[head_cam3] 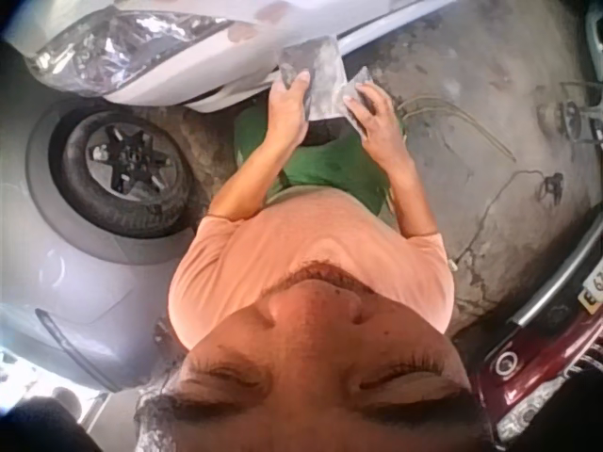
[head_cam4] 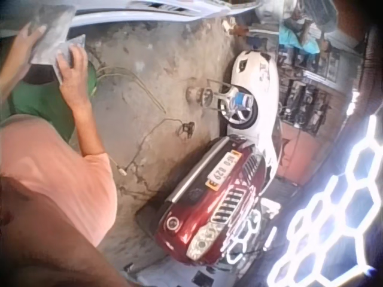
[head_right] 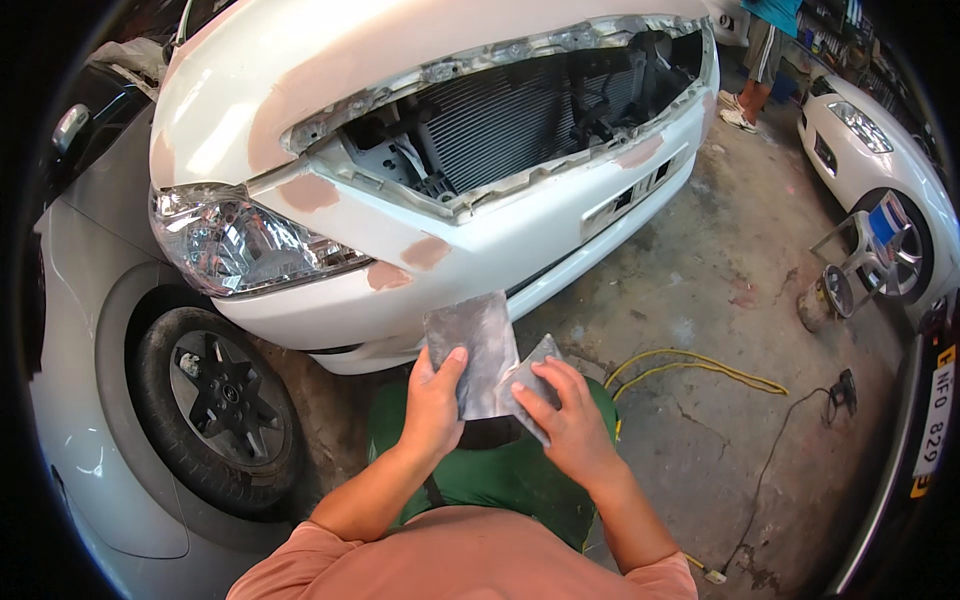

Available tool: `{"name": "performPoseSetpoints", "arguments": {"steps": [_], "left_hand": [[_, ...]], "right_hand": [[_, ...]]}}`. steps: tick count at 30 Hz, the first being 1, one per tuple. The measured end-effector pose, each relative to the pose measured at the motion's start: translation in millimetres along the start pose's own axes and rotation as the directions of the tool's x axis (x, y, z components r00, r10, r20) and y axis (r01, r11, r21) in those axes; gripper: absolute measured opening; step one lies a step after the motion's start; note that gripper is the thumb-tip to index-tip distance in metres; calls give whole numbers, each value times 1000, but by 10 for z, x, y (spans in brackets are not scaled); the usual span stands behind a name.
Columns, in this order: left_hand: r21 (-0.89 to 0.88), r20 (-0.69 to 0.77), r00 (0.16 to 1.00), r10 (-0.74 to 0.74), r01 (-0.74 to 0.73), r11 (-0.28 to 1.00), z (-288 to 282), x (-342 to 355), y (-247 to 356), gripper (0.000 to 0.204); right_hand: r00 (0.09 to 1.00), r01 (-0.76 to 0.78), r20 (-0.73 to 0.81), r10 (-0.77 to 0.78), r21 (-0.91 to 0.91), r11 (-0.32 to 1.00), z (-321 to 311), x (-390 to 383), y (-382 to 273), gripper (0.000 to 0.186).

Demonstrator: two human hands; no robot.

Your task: The person uses pieces of sandpaper to sand down patches of body filler on the front bumper and hood area of a white car.

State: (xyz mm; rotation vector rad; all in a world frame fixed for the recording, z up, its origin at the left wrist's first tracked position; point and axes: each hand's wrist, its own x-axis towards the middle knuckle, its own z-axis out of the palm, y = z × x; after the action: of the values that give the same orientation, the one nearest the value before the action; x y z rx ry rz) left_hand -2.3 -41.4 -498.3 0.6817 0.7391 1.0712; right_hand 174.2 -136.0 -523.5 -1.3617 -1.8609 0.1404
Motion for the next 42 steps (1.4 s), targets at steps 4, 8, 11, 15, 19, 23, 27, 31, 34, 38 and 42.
{"name": "performPoseSetpoints", "arguments": {"steps": [4,8,11,15,19,23,27,31,34,38,42], "left_hand": [[139,-14,971,239,-234,962,-78,-75,322,35],[511,116,861,496,-480,713,-95,-70,581,33],[581,187,800,571,-558,592,-15,-57,633,30],[620,234,751,617,-604,501,2,-74,638,27],[647,302,714,632,-640,414,11,-76,661,26],[694,367,651,665,-667,270,-19,-88,602,28],[618,257,672,695,-667,416,-135,-217,792,45],[302,-74,531,844,-795,526,-393,-36,1446,53],[2,-122,517,847,-853,521,-703,35,2306,40],[-113,-212,342,915,-939,325,-1019,393,3204,41],[-244,-80,366,927,-909,338,-976,684,3437,38]], "right_hand": [[974,-184,93,204,-193,964,-38,-120,315,59],[996,-79,-65,62,-306,949,-202,207,-78,55],[998,4,-55,-20,-276,961,-244,429,-233,53],[997,46,-46,-62,-282,958,-272,550,-293,53],[996,55,-45,-72,-297,953,-300,571,-280,53],[996,84,57,-71,-276,958,-208,639,-284,53],[963,3,268,-5,5,1000,-1,534,-88,57],[871,-476,349,345,772,422,408,146,195,63],[736,-357,539,410,823,-442,691,61,193,63],[686,-290,683,249,571,-768,714,62,142,66],[776,-313,628,60,466,-827,469,209,28,81]]}}
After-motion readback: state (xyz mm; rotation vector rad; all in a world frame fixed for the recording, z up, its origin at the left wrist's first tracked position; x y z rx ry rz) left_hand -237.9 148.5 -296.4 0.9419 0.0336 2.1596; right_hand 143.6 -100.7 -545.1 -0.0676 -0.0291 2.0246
